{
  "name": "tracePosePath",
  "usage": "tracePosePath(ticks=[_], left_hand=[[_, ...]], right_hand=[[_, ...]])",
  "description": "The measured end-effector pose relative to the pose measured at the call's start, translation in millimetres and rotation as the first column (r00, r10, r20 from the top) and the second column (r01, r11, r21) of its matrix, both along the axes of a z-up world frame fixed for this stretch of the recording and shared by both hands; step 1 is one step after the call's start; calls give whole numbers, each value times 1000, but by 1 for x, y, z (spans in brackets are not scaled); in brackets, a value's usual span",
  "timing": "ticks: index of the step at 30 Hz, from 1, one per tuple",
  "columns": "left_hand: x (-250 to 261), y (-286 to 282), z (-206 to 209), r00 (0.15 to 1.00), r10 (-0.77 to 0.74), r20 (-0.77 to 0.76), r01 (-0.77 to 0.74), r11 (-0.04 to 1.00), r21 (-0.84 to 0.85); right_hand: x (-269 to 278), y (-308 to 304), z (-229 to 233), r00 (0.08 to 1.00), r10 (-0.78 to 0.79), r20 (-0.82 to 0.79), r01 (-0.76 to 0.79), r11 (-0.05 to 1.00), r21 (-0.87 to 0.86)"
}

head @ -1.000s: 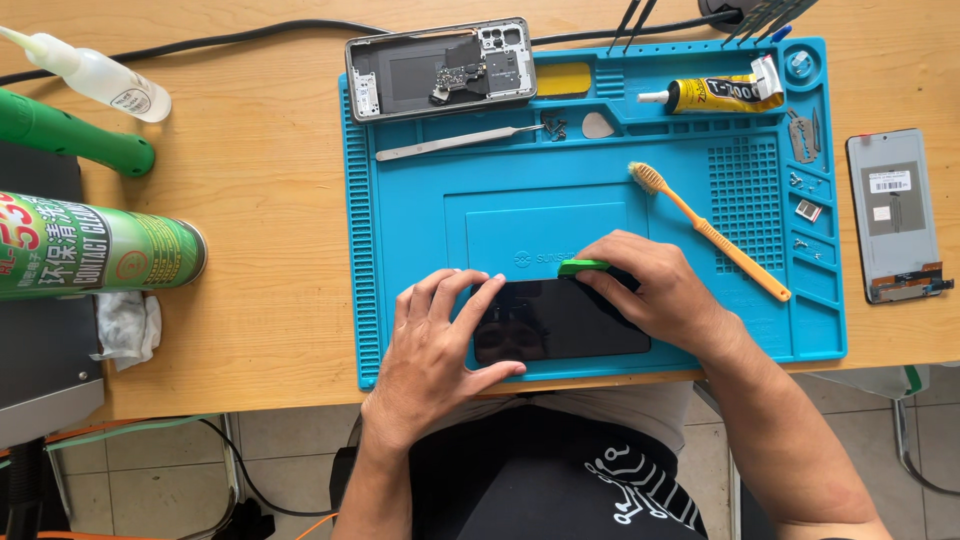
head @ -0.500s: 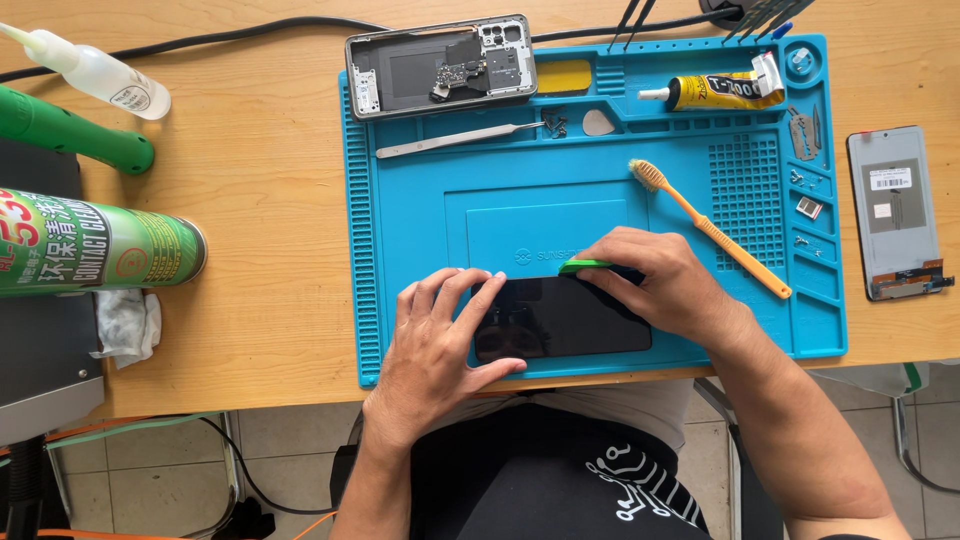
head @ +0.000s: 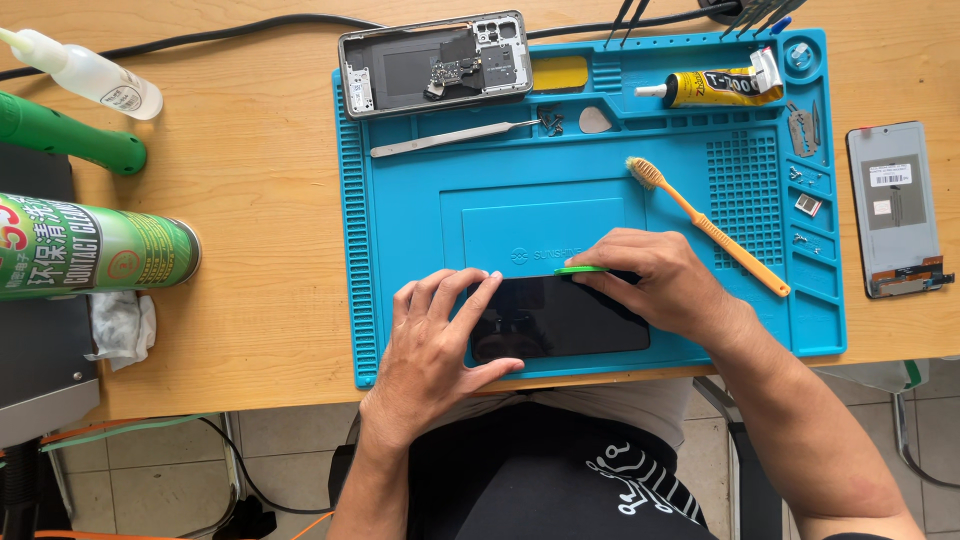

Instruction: The person removes the battery from a disassembled smartphone using a metal spudger. They then use a toothbrush to clean the internal components and apply a cleaning spray to the screen while wiping it with a green tool.

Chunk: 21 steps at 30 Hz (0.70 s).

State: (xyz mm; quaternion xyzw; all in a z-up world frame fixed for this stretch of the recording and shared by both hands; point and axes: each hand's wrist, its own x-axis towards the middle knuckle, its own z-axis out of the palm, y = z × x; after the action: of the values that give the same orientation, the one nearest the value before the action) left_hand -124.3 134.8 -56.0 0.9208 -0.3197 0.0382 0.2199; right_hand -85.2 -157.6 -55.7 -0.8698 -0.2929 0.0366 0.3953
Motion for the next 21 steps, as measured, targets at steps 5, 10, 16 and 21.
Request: tracePosePath(ticks=[5, 10, 16, 21], left_hand=[[-1, -1, -3, 997, 13, -70, -17, 999, -44], [-3, -2, -3, 990, 35, -133, -46, 996, -81], [1, 29, 30, 983, 72, -171, -131, 923, -363], [8, 172, 0, 544, 752, 373, -407, 625, -666]], right_hand=[[3, 5, 7, 996, -54, -71, 54, 999, -5], [7, 7, 10, 986, -87, -141, 95, 994, 52], [5, 2, 8, 981, -62, -186, 92, 983, 159], [2, -1, -3, 999, 13, -43, -5, 986, 167]])
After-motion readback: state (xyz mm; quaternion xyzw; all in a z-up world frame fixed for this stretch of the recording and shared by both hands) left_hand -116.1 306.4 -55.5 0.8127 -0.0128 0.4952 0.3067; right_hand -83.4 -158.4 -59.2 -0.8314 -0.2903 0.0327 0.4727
